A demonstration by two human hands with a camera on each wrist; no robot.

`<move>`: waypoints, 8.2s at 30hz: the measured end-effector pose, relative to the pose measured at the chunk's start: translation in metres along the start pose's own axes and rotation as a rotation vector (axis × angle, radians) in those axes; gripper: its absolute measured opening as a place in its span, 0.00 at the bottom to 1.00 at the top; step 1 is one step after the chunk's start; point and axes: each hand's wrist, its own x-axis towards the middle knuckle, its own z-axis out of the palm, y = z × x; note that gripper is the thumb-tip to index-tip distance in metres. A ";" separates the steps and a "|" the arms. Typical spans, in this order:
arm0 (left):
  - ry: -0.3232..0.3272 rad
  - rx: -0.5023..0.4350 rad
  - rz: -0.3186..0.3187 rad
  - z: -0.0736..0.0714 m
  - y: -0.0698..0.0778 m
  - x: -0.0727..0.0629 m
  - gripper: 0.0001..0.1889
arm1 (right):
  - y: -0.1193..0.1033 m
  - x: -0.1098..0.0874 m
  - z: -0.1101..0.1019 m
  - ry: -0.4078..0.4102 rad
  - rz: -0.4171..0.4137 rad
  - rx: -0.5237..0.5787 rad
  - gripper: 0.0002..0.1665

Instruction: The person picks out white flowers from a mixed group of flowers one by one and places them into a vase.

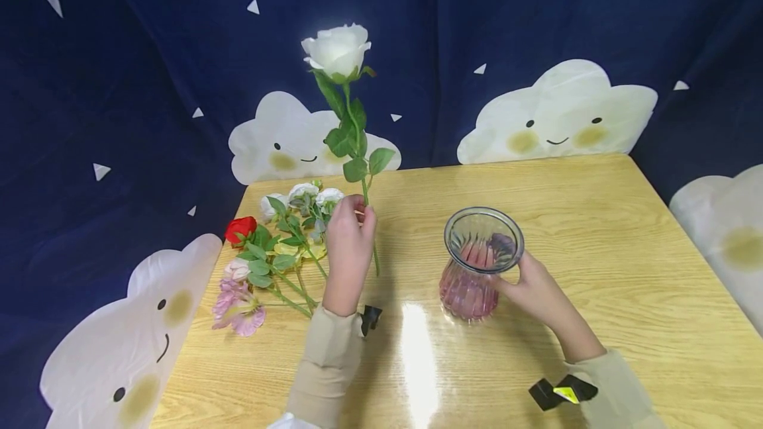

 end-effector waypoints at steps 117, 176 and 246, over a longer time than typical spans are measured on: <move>-0.173 0.449 0.042 0.024 -0.031 -0.041 0.11 | 0.004 -0.001 0.001 0.002 0.002 -0.004 0.40; -0.469 0.237 -0.582 -0.001 -0.147 -0.060 0.16 | 0.005 -0.003 0.004 0.009 0.023 -0.026 0.41; 0.032 -0.453 0.435 0.006 0.078 0.000 0.08 | 0.008 -0.002 0.004 0.018 0.000 0.025 0.37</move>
